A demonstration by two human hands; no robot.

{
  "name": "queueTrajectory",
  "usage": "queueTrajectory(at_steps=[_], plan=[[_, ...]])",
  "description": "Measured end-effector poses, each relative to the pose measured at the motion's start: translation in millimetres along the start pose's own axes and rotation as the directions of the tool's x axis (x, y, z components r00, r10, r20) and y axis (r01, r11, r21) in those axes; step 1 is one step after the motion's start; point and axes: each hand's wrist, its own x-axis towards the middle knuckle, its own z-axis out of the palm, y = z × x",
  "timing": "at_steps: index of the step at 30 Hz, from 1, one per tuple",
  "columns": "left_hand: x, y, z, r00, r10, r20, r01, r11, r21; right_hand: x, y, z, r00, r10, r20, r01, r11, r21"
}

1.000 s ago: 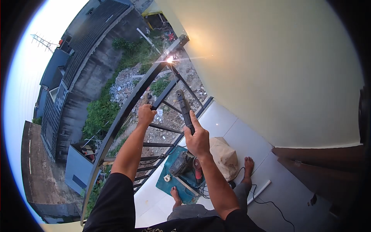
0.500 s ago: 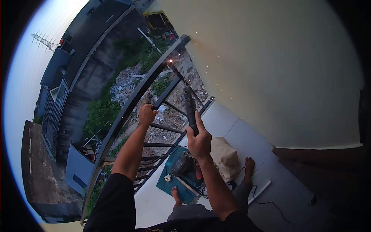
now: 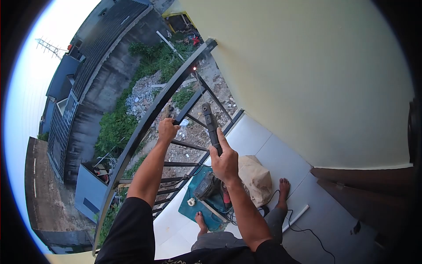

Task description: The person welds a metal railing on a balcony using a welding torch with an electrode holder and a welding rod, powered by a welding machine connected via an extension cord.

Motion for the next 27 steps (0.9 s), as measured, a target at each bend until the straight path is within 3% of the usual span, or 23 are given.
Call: queueTrajectory(at_steps=[4,6,9,14,16,18,27], plan=[[-1.8,3.4,-3.2,1.000,-0.014,0.009,0.014,1.000,-0.006,0.4,-4.1,-0.5,1.000,0.015,0.013,-0.015,1.000,0.012],[0.1,0.1,-0.3,1.000,-0.016,0.011,0.016,1.000,-0.001,1.7,-13.3,-4.3,0.989,0.125,0.078,-0.129,0.991,0.044],[0.5,0.5,-1.4,1.000,-0.016,0.014,0.016,1.000,0.010,1.5,-5.7,1.5,0.999,0.047,0.016,-0.048,0.999,0.020],[-1.7,2.9,-2.0,0.999,-0.013,-0.031,0.013,1.000,0.016,1.5,-4.3,2.4,0.997,0.073,0.031,-0.073,0.997,0.009],[-0.7,3.3,-4.5,0.998,-0.034,0.047,0.032,0.999,0.029,1.8,-7.0,1.9,0.997,0.072,0.030,-0.072,0.997,-0.004],[-2.1,-0.8,-0.8,1.000,0.005,-0.019,-0.005,1.000,0.017,4.0,-15.8,-1.3,0.985,0.154,0.080,-0.157,0.987,0.032],[-0.8,-2.2,0.0,1.000,0.010,0.002,-0.010,1.000,0.005,1.8,-5.0,7.0,0.997,0.072,0.020,-0.072,0.997,0.010]])
